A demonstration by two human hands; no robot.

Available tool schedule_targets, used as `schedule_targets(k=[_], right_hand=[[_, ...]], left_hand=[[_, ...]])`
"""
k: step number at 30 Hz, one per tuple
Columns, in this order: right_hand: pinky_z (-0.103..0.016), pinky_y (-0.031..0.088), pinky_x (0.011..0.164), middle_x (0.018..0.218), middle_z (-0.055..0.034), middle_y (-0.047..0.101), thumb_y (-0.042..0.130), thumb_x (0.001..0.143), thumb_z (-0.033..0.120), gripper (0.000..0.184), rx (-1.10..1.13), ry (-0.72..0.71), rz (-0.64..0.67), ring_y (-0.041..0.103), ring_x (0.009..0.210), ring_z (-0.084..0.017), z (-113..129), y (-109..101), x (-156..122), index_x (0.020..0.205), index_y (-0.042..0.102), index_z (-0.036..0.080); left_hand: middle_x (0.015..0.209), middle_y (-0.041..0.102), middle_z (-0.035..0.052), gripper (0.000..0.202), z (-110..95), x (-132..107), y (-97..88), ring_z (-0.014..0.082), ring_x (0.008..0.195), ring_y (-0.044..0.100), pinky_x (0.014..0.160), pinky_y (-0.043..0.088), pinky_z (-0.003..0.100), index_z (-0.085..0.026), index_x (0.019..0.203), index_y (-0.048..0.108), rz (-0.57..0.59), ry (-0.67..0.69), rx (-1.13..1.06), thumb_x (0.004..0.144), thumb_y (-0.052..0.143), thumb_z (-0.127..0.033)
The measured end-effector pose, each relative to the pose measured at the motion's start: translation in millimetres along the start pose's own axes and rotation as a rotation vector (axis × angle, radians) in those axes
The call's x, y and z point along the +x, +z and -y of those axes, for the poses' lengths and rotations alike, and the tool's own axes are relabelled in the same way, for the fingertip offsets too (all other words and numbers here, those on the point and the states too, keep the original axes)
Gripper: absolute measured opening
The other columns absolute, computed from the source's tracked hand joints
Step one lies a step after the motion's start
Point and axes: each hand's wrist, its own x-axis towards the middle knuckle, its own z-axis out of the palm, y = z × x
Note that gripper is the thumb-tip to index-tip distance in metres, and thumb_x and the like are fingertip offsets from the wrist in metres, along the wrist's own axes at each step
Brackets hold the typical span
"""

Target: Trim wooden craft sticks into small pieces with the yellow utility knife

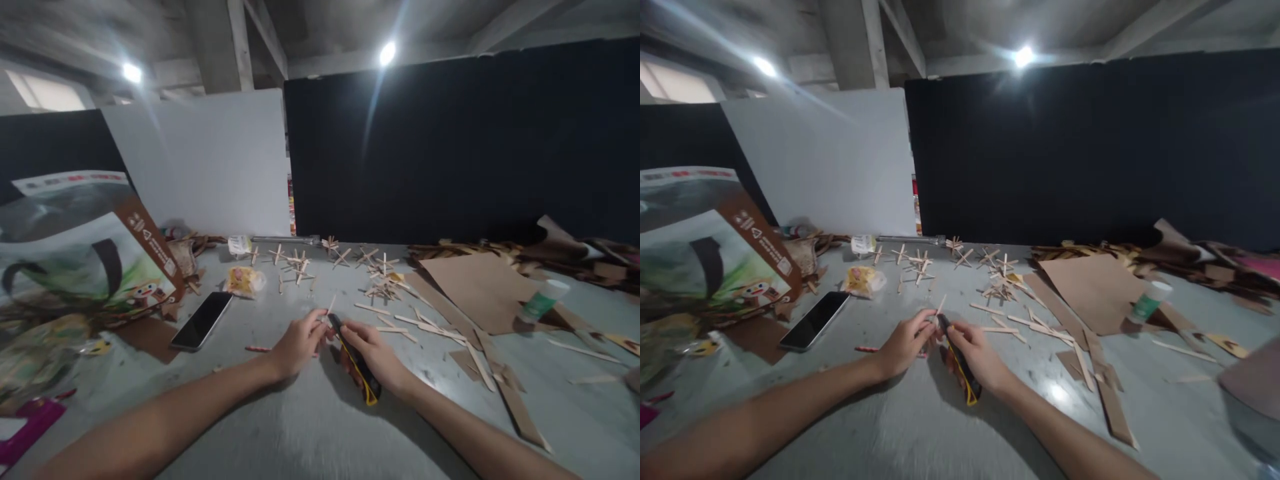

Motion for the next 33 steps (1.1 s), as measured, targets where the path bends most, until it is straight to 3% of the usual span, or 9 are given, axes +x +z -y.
schedule_targets(k=[4, 12, 19, 26, 30, 33], right_hand=[[-0.022, 0.042, 0.039, 0.057, 0.0028, 0.063, 0.068, 0.083, 0.081, 0.061, 0.042, 0.013, 0.037, 0.050, 0.039, -0.011, 2.8, -0.3, -5.1, 0.092, 0.059, 0.021], [-0.020, 0.040, 0.037, 0.059, 0.0048, 0.063, 0.067, 0.085, 0.079, 0.070, 0.066, 0.089, 0.046, 0.048, 0.037, -0.010, 1.9, -3.0, -10.4, 0.121, 0.059, 0.019], [-0.020, 0.043, 0.040, 0.062, 0.0043, 0.062, 0.068, 0.086, 0.076, 0.062, 0.072, 0.075, 0.060, 0.050, 0.041, -0.009, 0.1, -4.7, -13.4, 0.113, 0.060, 0.021], [-0.022, 0.040, 0.039, 0.062, 0.0035, 0.060, 0.061, 0.091, 0.077, 0.056, -0.008, 0.072, 0.038, 0.049, 0.041, -0.010, 1.5, -2.6, -9.9, 0.105, 0.063, 0.023], [-0.024, 0.044, 0.047, 0.069, 0.0029, 0.063, 0.063, 0.093, 0.071, 0.059, -0.010, 0.017, 0.078, 0.053, 0.049, -0.013, 0.6, -3.0, -12.2, 0.128, 0.059, 0.023], [-0.029, 0.051, 0.068, 0.092, -0.0028, 0.070, 0.069, 0.095, 0.061, 0.066, -0.020, -0.062, 0.099, 0.064, 0.073, -0.017, 1.4, -3.4, -16.4, 0.146, 0.046, 0.025]], left_hand=[[0.080, 0.073, 0.0036, 0.039, -2.4, -2.5, -2.4, 0.0166, 0.066, 0.065, 0.056, 0.051, 0.024, -0.019, 0.123, 0.063, 0.036, -0.028, -0.007, 0.100, 0.053, -0.049], [0.077, 0.071, 0.0029, 0.038, -0.7, -5.0, -2.5, 0.0161, 0.064, 0.061, 0.061, 0.049, 0.026, -0.018, 0.123, 0.060, 0.068, -0.051, -0.050, 0.102, 0.050, -0.048], [0.080, 0.072, 0.0033, 0.037, -2.7, -5.6, -3.8, 0.0171, 0.068, 0.065, 0.062, 0.051, 0.026, -0.019, 0.121, 0.061, 0.070, -0.047, -0.037, 0.102, 0.051, -0.049], [0.076, 0.072, 0.0026, 0.042, -1.4, -4.3, -2.4, 0.0207, 0.073, 0.070, 0.061, 0.055, 0.028, -0.021, 0.120, 0.060, 0.043, -0.133, -0.103, 0.098, 0.054, -0.056], [0.079, 0.072, 0.0033, 0.046, -1.1, -3.7, -0.8, 0.0219, 0.074, 0.071, 0.055, 0.056, 0.027, -0.022, 0.121, 0.056, 0.035, -0.176, -0.127, 0.095, 0.057, -0.060], [0.081, 0.071, 0.0028, 0.047, 0.3, -2.3, -0.1, 0.0220, 0.073, 0.072, 0.051, 0.057, 0.027, -0.023, 0.120, 0.053, -0.017, -0.197, -0.169, 0.094, 0.057, -0.062]])
